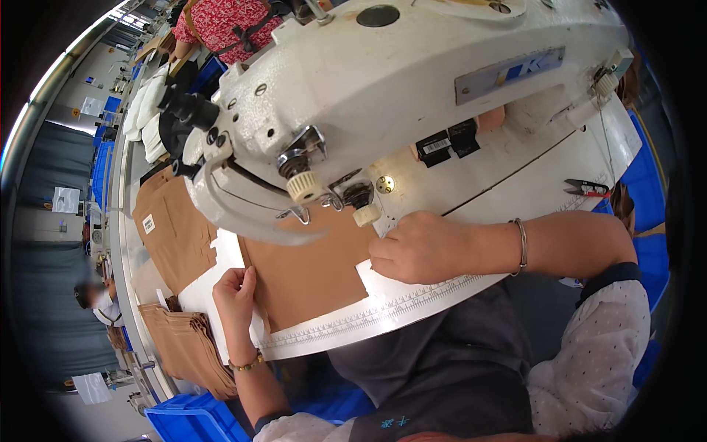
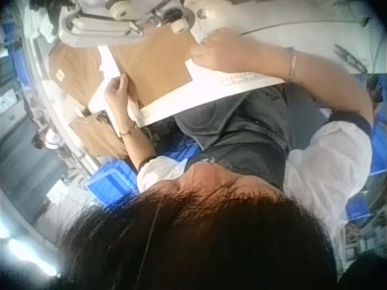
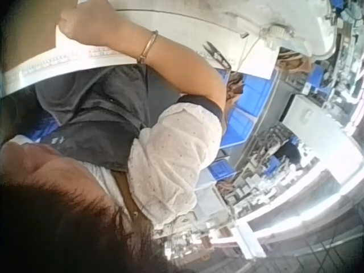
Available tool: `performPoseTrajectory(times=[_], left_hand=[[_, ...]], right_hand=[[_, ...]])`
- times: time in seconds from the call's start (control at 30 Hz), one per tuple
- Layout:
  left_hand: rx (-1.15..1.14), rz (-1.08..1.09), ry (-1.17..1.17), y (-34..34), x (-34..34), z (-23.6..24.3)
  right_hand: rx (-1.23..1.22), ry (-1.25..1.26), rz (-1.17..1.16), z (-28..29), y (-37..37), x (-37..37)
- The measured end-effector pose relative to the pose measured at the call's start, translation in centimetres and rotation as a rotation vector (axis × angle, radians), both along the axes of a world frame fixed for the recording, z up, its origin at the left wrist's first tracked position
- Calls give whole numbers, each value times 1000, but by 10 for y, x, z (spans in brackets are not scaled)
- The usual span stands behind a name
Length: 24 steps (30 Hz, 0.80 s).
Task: Sewing pieces of leather together using an industrial sewing machine.
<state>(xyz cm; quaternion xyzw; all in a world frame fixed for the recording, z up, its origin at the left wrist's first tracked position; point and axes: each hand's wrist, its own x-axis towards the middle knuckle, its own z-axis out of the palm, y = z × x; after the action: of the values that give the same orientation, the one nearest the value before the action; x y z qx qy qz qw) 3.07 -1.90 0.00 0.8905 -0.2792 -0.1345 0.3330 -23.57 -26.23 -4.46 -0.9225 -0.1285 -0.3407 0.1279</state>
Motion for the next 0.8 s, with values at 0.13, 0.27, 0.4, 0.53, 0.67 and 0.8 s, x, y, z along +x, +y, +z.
performPoseTrajectory(times=[0.13, 0.27, 0.4, 0.53, 0.67, 0.8], left_hand=[[23, -5, -30, -11, 10, 1], [19, -21, -38, -18, 26, -7], [-38, 6, -19, -29, 32, -4], [138, -141, -529, -45, 27, 2], [110, -460, -733, -79, -28, 15], [-112, -827, -675, -104, -77, -1]], right_hand=[[-24, 56, -20, 3, -8, 7], [-9, 62, -57, 2, -16, 15], [14, 105, -81, 5, -22, 18], [-1, 159, -77, 2, -26, 21], [-2, 200, -76, 3, -27, 19], [99, 206, -97, 20, -30, 11]])
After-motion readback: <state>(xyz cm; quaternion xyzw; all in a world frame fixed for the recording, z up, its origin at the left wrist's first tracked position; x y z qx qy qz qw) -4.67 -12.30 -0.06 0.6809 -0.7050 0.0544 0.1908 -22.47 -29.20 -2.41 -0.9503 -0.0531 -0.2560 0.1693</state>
